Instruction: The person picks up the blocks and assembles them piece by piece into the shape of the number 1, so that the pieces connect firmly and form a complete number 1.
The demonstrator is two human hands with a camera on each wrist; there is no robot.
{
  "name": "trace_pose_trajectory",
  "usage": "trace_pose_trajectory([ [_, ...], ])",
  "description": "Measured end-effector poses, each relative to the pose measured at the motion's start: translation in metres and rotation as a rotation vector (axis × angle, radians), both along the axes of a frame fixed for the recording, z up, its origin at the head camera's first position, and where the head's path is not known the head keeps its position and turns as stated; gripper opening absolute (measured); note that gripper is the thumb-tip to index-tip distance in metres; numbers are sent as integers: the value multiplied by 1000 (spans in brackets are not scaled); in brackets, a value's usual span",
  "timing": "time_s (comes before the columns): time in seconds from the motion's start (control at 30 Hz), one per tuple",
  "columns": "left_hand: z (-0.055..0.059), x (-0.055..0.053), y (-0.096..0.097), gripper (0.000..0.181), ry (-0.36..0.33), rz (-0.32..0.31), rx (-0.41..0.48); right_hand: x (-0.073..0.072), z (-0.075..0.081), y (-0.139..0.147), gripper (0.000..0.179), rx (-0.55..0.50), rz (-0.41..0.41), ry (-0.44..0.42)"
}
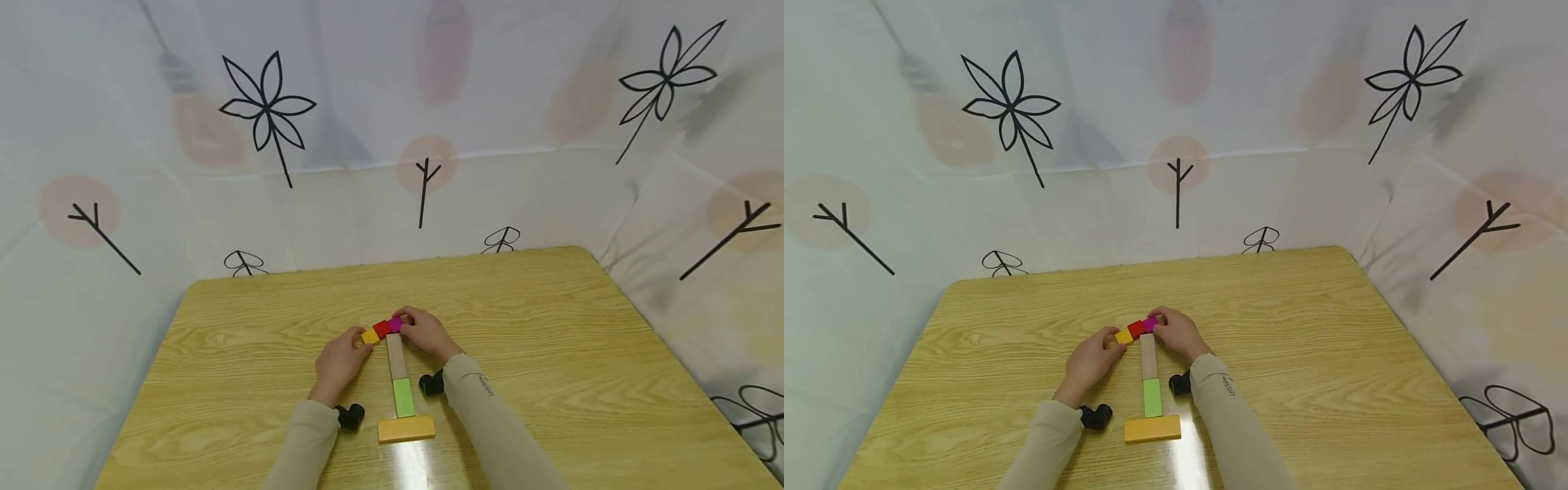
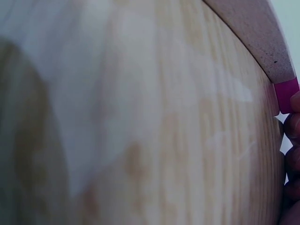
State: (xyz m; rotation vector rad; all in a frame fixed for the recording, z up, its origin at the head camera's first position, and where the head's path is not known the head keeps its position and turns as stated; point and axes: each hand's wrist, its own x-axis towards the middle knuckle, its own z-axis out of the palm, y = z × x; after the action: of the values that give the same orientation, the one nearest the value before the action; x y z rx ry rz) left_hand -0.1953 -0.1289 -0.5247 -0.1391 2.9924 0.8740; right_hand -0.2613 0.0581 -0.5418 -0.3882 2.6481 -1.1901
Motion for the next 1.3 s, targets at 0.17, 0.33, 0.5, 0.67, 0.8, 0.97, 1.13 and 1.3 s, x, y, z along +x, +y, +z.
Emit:
trace_pose_trajectory([
  [0.17,0,0,-1,36,-1,-2,5,0,0,-1,22,-1,1,-2],
  [0.33,0,-1,-1,36,-7,3,10,-1,2,-2,23,-3,2,-5],
  [0.5,-1,-1,-4,37,-25,11,13,0,4,-3,24,-9,13,-23],
  [0.67,-3,-3,-5,41,-27,-2,26,0,4,-4,26,-3,3,-17],
  [0.8,-5,-5,-6,43,-35,-5,40,-2,2,-4,29,5,9,-15],
  [0.97,-7,-4,-7,45,-45,-2,49,-4,-2,-3,30,0,17,-19],
  [1.13,-9,-2,-7,46,-38,2,69,-4,-5,-3,32,-13,12,-32],
  [1.3,-10,1,-9,50,-29,16,57,-3,-6,0,35,-72,56,-41],
])
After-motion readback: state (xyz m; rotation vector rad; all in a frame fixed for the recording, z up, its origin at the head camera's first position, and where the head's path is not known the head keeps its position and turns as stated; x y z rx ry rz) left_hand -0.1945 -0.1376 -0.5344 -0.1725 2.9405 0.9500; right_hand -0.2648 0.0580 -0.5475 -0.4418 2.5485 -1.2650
